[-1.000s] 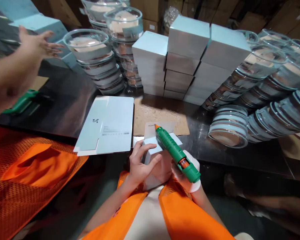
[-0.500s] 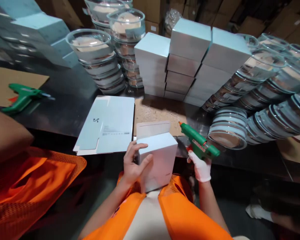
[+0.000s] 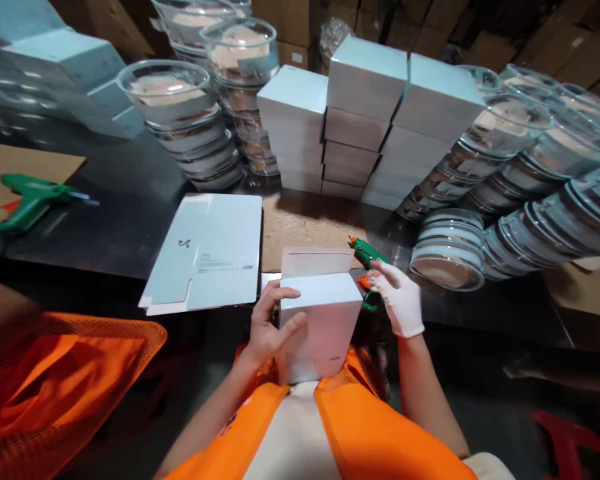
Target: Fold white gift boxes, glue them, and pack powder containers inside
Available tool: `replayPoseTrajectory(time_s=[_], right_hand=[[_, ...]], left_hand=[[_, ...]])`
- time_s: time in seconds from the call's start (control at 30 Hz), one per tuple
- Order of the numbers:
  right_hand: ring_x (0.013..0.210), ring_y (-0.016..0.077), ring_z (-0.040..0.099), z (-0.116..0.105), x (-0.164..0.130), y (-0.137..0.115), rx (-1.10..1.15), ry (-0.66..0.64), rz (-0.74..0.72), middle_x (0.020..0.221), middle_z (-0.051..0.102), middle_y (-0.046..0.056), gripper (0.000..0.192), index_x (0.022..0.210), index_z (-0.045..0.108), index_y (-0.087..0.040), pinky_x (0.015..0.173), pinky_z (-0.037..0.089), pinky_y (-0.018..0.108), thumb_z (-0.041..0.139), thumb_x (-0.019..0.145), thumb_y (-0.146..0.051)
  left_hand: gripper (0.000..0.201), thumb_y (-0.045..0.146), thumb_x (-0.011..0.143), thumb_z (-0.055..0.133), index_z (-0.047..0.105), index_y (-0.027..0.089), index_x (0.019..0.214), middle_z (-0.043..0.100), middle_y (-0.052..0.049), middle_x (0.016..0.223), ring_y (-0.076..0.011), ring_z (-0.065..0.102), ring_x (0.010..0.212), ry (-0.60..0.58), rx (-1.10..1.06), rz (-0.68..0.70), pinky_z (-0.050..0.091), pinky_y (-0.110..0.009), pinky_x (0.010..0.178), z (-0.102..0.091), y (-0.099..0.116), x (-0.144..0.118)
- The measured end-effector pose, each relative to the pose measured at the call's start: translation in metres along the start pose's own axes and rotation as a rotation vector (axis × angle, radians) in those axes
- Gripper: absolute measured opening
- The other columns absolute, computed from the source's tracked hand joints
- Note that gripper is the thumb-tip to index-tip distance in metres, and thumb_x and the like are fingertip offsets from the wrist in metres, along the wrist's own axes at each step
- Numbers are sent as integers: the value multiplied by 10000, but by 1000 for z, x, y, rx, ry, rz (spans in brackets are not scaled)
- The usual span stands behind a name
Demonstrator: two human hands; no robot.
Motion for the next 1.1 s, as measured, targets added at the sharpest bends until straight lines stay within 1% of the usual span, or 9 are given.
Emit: replayPoseTrajectory(time_s=[0.17, 0.27, 0.43, 0.57, 0.7, 0.83, 0.97, 1.03, 1.1], right_hand=[[871, 261, 768, 70, -19, -4, 312, -395, 145, 952, 819, 52, 481, 1011, 799, -196, 783, 638, 370, 927, 641, -475], [878, 264, 765, 66, -19, -1, 321, -403, 51, 987, 814, 67, 559, 988, 795, -208, 813, 636, 394, 916, 653, -639], [1278, 345, 686, 62, -42, -24, 127, -755, -345, 1345, 743, 147, 889, 1062, 821, -229, 1117, 529, 519, 656, 657, -1004], [1308, 284, 683, 64, -57, -44, -105, -781, -605, 1403, 731, 119, 491, 1241, 801, -286, 1146, 516, 499, 761, 904, -640], [1343, 262, 671, 73, -67, -51, -140, -808, -729, 1420, 733, 102, 317, 1260, 803, -287, 1154, 521, 498, 639, 1039, -443], [1465, 277, 580, 75, -60, -32, -99, -804, -608, 1469, 704, 97, 426, 1287, 787, -295, 1246, 426, 517, 649, 1008, -586], [1431, 336, 596, 32, -42, 4, 95, -406, -337, 1575, 587, 170, 989, 1471, 630, -261, 1162, 509, 515, 777, 709, -874], [1122, 295, 747, 17, -50, 27, 98, -329, -186, 1283, 756, 147, 824, 1280, 734, -236, 974, 615, 436, 735, 756, -873], [777, 242, 741, 28, -72, 50, 36, -525, -6, 878, 785, 81, 627, 984, 797, -218, 770, 638, 380, 738, 797, -814]], left_hand=[[364, 560, 873, 797, 749, 218, 990, 714, -151, 1250, -340, 683, 1262, -62, -22, 33, 589, -444, 972, 14, 0, -8], [338, 511, 910, 785, 703, 247, 1105, 661, -167, 1420, -354, 651, 1365, -7, -111, 32, 566, -483, 1059, 11, -1, -12], [499, 511, 910, 789, 564, 379, 1335, 734, -41, 1124, -306, 750, 1156, -10, -233, 52, 584, -543, 1053, 2, -2, -5], [192, 450, 917, 788, 750, 262, 931, 692, -83, 1108, -295, 714, 1150, -96, -145, 106, 596, -520, 1014, 2, 1, -1], [126, 372, 937, 770, 772, 247, 955, 708, -96, 1136, -291, 716, 1148, -78, -151, 92, 584, -514, 1025, 2, 3, -5], [144, 381, 923, 780, 771, 237, 909, 764, -100, 1037, -314, 732, 1144, -111, -160, 66, 589, -534, 1025, 5, 5, -2], [175, 391, 880, 822, 747, 237, 919, 763, -60, 1045, -283, 734, 1152, 185, -194, -3, 550, -503, 1083, -29, 1, 14], [202, 360, 858, 847, 737, 237, 974, 762, -43, 1114, -246, 719, 1179, 434, -232, -62, 492, -470, 1155, -51, -3, 17], [260, 364, 840, 865, 726, 237, 1019, 760, -41, 1148, -230, 703, 1206, 593, -268, -116, 461, -441, 1186, -58, -6, 18]])
Point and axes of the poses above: each hand's wrist, its own x-axis towards the middle knuckle, its own z-axis out of the palm, y = z × x, the point moved 8 cm from there along x, towards the middle knuckle
